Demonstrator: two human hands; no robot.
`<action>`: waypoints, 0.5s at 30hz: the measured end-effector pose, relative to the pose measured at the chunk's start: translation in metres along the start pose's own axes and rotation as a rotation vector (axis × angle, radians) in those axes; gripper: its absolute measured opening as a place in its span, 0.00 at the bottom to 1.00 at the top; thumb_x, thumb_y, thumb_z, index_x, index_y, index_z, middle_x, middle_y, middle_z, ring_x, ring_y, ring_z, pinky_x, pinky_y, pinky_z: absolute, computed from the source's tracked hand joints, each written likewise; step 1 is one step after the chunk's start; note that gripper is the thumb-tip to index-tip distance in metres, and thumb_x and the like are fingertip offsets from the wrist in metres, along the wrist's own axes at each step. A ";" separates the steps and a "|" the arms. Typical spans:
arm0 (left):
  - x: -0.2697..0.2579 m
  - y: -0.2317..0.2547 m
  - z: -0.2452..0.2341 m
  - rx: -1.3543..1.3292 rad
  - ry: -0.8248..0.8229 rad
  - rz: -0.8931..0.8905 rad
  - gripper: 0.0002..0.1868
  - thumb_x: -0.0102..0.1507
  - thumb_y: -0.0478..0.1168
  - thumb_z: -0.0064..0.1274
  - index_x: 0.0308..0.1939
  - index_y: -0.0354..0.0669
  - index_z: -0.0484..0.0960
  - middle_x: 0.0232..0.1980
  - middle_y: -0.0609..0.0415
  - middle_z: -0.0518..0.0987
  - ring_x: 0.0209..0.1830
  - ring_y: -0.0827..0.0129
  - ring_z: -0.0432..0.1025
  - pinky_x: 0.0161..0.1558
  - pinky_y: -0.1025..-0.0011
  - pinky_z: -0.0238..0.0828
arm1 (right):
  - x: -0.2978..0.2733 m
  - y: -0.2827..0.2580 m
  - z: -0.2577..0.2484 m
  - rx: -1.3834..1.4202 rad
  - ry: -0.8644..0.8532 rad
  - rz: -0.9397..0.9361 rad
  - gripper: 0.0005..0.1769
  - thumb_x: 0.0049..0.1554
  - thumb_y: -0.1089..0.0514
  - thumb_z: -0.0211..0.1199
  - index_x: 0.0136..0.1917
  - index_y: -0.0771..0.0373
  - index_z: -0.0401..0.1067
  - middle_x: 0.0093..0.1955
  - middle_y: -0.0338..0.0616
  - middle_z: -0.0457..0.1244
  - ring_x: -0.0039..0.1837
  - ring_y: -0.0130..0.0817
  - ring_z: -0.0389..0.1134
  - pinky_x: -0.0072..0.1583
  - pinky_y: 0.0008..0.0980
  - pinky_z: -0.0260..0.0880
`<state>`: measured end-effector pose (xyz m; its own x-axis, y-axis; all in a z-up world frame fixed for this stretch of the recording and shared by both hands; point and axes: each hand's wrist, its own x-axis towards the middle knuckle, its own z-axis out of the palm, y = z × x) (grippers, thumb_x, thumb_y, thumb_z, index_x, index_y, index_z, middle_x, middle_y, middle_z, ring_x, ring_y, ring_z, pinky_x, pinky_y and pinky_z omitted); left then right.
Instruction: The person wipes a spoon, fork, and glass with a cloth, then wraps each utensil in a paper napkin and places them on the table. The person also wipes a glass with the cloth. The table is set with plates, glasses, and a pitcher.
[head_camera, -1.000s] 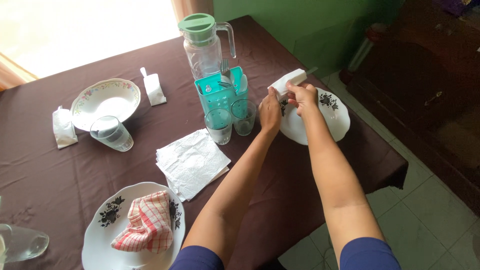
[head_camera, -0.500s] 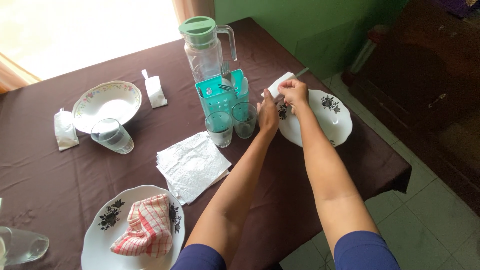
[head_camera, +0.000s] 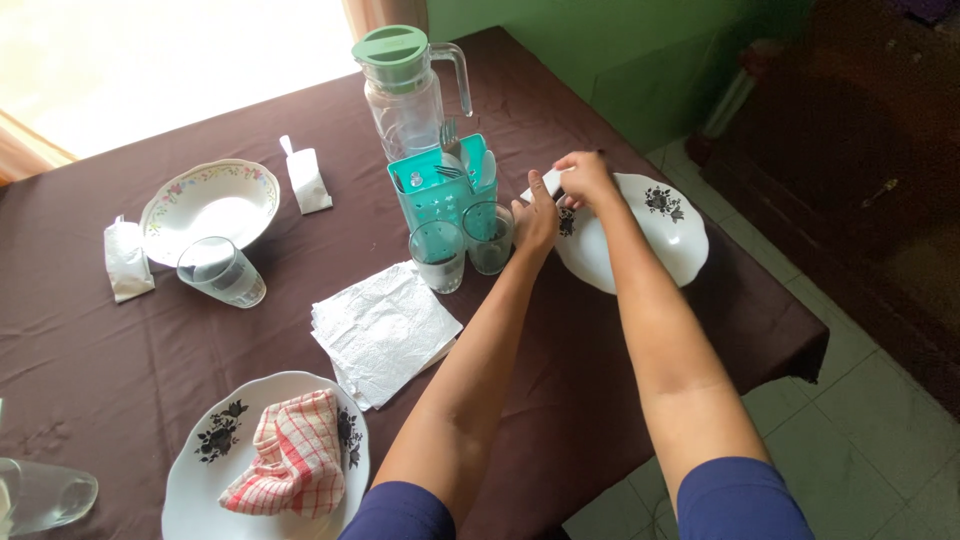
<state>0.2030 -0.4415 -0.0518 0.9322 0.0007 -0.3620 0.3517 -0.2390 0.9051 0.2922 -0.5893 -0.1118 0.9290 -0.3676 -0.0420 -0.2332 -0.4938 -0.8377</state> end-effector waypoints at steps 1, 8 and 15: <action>0.002 -0.002 0.001 0.001 0.000 -0.001 0.62 0.61 0.82 0.11 0.80 0.33 0.47 0.79 0.33 0.57 0.80 0.44 0.53 0.77 0.53 0.45 | -0.005 -0.005 -0.009 0.001 -0.001 0.002 0.20 0.53 0.64 0.53 0.56 0.56 0.79 0.38 0.55 0.69 0.29 0.41 0.71 0.29 0.34 0.75; 0.005 -0.020 0.013 -0.014 0.116 0.216 0.46 0.70 0.69 0.18 0.59 0.30 0.76 0.61 0.32 0.75 0.68 0.40 0.68 0.70 0.49 0.57 | -0.018 -0.010 -0.052 -0.442 0.157 -0.279 0.18 0.59 0.51 0.49 0.51 0.38 0.80 0.53 0.36 0.71 0.63 0.45 0.69 0.65 0.51 0.67; 0.010 -0.020 0.012 0.149 0.049 0.162 0.55 0.69 0.70 0.09 0.55 0.23 0.80 0.61 0.24 0.76 0.70 0.37 0.66 0.72 0.49 0.53 | -0.002 0.023 -0.031 -0.548 -0.125 -0.119 0.29 0.61 0.36 0.37 0.65 0.37 0.73 0.69 0.31 0.65 0.82 0.39 0.48 0.75 0.79 0.13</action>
<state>0.2047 -0.4486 -0.0764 0.9798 -0.0029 -0.2001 0.1840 -0.3804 0.9063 0.2764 -0.6240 -0.1141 0.9772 -0.2046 -0.0568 -0.2086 -0.8748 -0.4373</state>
